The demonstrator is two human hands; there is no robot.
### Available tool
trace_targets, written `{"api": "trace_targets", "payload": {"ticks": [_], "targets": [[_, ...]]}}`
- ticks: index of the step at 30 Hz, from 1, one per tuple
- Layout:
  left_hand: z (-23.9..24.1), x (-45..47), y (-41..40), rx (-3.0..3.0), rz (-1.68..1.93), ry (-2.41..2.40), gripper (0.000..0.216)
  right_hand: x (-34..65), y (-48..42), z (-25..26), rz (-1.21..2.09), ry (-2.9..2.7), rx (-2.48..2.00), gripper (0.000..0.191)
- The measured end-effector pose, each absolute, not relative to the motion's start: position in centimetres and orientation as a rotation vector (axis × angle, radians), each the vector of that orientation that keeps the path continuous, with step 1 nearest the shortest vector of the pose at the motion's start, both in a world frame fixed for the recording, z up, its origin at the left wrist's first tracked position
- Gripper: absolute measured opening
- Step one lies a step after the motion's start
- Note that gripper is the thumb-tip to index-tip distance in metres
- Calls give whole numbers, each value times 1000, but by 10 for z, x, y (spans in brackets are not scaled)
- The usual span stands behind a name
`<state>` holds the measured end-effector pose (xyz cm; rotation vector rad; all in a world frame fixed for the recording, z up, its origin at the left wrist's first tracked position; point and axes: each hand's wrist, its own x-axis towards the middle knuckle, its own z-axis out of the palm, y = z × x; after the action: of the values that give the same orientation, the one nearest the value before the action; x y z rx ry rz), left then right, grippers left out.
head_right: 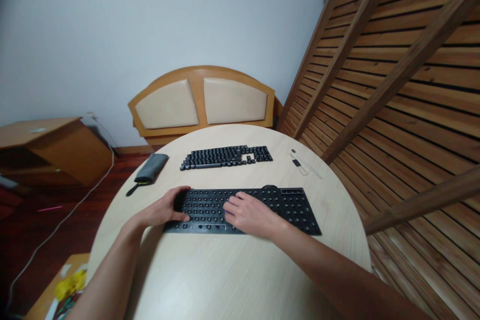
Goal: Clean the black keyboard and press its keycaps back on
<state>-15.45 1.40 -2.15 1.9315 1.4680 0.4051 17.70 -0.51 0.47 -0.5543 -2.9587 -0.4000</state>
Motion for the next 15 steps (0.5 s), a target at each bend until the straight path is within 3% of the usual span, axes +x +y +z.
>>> {"api": "trace_targets", "payload": {"ticks": [8,15], "targets": [[-20,-154,13,1919,422,1481,97,191,6,6,46,-2678,-712,18],[-23,-154,14,1919,431,1489,97,189,6,-5,41,-2755,-685,18]]}}
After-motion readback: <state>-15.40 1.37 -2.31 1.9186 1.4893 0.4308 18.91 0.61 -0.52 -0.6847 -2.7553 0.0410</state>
